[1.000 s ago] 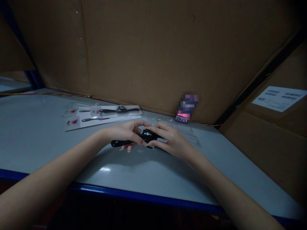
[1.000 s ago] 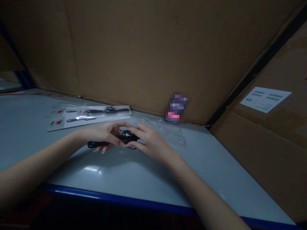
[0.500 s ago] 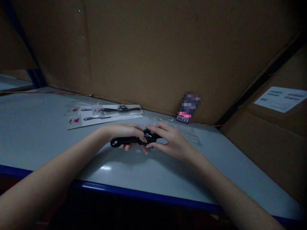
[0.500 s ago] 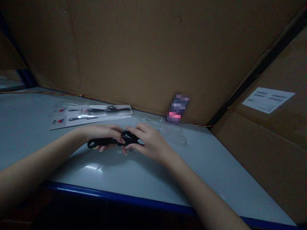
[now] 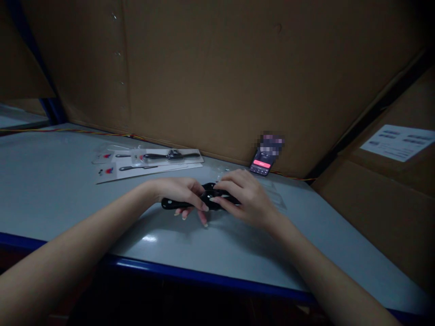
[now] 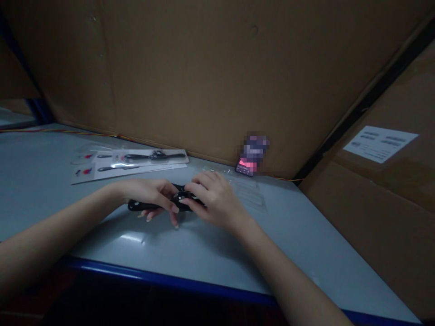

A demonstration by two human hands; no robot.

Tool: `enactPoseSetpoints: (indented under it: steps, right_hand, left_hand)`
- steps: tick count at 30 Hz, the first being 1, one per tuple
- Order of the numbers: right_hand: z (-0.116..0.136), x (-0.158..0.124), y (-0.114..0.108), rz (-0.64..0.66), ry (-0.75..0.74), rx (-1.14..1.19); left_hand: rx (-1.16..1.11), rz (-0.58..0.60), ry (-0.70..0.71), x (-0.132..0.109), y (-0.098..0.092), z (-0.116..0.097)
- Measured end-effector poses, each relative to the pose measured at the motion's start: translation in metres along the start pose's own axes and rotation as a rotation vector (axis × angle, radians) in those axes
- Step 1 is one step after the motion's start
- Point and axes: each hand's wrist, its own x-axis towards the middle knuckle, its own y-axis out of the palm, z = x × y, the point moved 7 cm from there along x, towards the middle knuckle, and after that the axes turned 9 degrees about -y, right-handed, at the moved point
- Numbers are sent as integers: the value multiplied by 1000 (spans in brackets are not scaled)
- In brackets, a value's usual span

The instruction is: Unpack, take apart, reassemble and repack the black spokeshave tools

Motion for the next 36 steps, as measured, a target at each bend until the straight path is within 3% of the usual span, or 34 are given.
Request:
enactPoseSetpoints:
  steps: [7, 17, 25, 32, 36]
  right_hand:
    - [4, 8, 12, 125, 109, -229]
    - [2, 9, 18, 119, 98, -357]
    - [-1, 13, 25, 75, 188, -416]
    - [-8, 12, 16, -1, 196, -256]
    - [-42, -10, -8, -179, 383, 14]
  left_hand:
    - [-87, -159, 60, -2, -2, -10]
    - [-115, -286, 106, 1, -8, -15]
    - [-148, -479, 156, 7, -9, -15]
    - [-181, -515, 195, 7, -13, -14]
    - [-268, -503, 303, -2, -25, -23]
